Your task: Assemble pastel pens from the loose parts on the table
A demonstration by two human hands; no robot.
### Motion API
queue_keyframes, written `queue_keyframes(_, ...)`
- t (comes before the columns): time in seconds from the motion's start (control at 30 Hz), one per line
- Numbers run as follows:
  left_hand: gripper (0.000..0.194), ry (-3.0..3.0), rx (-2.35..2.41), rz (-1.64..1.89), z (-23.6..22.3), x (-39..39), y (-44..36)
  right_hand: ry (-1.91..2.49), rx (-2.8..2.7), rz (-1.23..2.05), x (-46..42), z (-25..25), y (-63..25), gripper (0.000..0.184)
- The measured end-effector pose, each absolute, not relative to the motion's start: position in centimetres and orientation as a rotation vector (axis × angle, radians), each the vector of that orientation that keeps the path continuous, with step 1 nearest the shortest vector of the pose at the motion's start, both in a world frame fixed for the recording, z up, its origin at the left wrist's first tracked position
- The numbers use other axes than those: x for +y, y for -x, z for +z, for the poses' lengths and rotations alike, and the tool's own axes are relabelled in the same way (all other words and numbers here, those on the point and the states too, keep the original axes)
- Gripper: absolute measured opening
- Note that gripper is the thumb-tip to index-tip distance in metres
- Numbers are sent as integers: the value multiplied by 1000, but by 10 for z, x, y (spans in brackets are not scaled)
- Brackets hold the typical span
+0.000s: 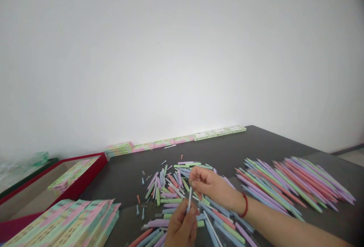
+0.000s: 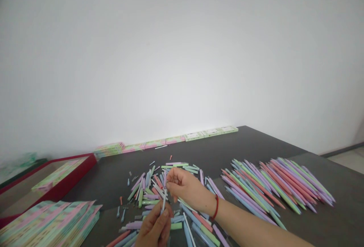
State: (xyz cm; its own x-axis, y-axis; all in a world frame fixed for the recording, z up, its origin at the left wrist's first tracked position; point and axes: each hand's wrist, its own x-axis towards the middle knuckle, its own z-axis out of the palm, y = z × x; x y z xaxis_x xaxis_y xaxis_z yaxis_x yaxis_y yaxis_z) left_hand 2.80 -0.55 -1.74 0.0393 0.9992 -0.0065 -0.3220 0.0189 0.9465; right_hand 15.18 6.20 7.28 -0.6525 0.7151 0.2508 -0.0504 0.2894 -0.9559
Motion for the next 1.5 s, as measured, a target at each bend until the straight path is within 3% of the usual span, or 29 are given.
queue_keyframes(0.23, 36, -961, 936, 1329, -5, -10, -21, 658, -1978, 1425, 74, 87, -170, 14)
queue_keyframes(0.5, 26, -854, 895, 1446, 5, -12, -20, 1083, -2514, 751, 53, 46, -229, 4)
queue_keyframes(0.7, 31, -861, 907, 1443, 3, -13, -21, 1241, -2825, 157, 20, 24, -218, 29)
queue_keyframes(0.97, 28, -858, 910, 1459, 5, -13, -20, 1231, -2817, 104, 17, 40, -209, 16)
queue_keyframes(1.13, 24, -917, 916, 1462, 3, -11, -19, 1272, -2847, 75, 5, 32, -182, 28)
queue_keyframes(1.5, 30, -960, 898, 1485, -14, -2, -17, 1399, -2770, -24, 8, 11, -157, 24)
